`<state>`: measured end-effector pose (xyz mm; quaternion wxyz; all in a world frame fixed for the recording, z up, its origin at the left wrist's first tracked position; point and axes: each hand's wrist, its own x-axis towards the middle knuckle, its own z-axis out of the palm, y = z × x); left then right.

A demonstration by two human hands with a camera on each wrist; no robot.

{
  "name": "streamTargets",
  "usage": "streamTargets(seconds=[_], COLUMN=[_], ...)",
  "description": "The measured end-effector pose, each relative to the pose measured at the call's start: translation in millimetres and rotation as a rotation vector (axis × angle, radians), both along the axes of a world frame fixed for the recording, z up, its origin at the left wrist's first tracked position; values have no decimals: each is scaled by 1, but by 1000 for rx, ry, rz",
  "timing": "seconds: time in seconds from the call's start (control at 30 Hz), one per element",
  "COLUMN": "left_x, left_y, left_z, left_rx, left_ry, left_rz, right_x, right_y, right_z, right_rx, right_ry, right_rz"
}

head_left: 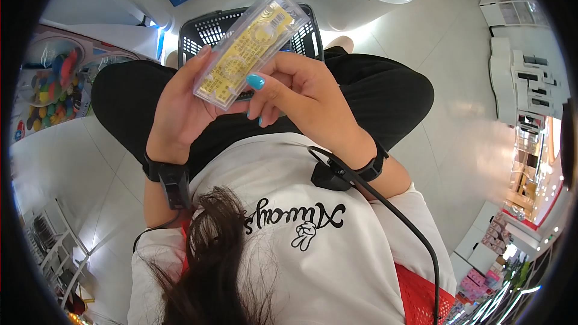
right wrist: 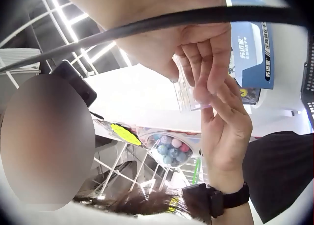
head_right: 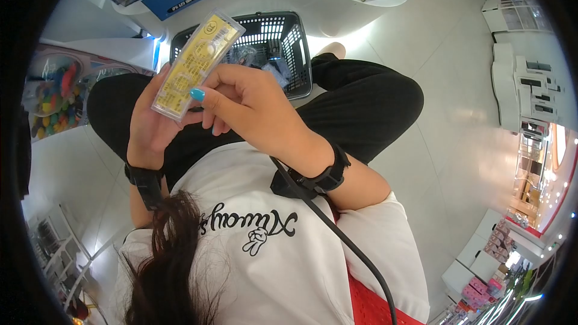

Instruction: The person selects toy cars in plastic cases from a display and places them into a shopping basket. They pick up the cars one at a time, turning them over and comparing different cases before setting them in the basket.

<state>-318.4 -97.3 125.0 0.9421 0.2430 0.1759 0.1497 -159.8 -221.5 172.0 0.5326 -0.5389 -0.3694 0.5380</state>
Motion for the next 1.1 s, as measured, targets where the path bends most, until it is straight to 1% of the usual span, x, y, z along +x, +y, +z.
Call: streamTargets(seconds=[0.1, 0.23, 0.33, 0.37, 0.47, 0.5, 0.53, 0.57, 0.6, 0.63, 0.67, 0.73, 0.77, 0.8, 0.83, 0.87, 0.9, 0.93, 0.97, 1.0, 1.03, 1.1], left_x=[-1, 10, 15, 18, 25, 28, 35, 41, 43, 53, 56, 61, 61, 58, 56, 56, 58, 60, 61, 62, 62, 62], left_y=[15, 40, 74, 82, 121, 138, 152, 169, 184, 171, 176, 189, 195, 202, 208, 202, 185, 179, 178, 178, 173, 166], left_z=[-15, -15, -25, -22, -18, -17, -19, -23, -20, 22, 19, 10, -10, -47, -70, -70, -63, -61, -77, -79, -78, -74], left_rx=[180, 556, 809, 858, 1128, 1181, 1220, 1257, 1297, 1130, 1161, 1223, 1292, 1359, 1424, 1537, 1650, 1765, 1781, 1747, 1712, 1637], left_ry=[76, 251, 329, 300, 303, 303, 278, 253, 227, 292, 325, 390, 406, 422, 440, 496, 553, 611, 516, 516, 518, 539], left_rz=[89, 200, 213, 218, 106, 90, 80, 69, 62, 146, 156, 172, 177, 181, 183, 170, 153, 138, 212, 195, 177, 150], right_x=[13, 35, 55, 60, 76, 84, 93, 105, 113, 120, 128, 147, 156, 161, 162, 158, 144, 132, 122, 110, 101, 87], right_y=[10, 25, 39, 44, 62, 70, 75, 84, 93, 101, 108, 118, 117, 115, 112, 114, 116, 117, 119, 124, 131, 145], right_z=[-10, -35, -57, -64, -84, -94, -107, -131, -153, -173, -195, -256, -285, -316, -348, -366, -366, -374, -385, -389, -393, -406], right_rx=[-57, -126, -170, -185, -241, -263, -286, -325, -386, -445, -501, -627, -693, -690, -681, -667, -636, -578, -515, -448, -451, -247], right_ry=[-104, -159, -182, -189, -203, -213, -221, -200, -195, -194, -193, -209, -217, -424, -630, -833, -898, -982, -1067, -1151, -1253, -1464], right_rz=[52, 81, 137, 142, 207, 232, 257, 274, 226, 180, 134, 85, 59, 116, 176, 239, 193, 201, 208, 214, 313, 373])
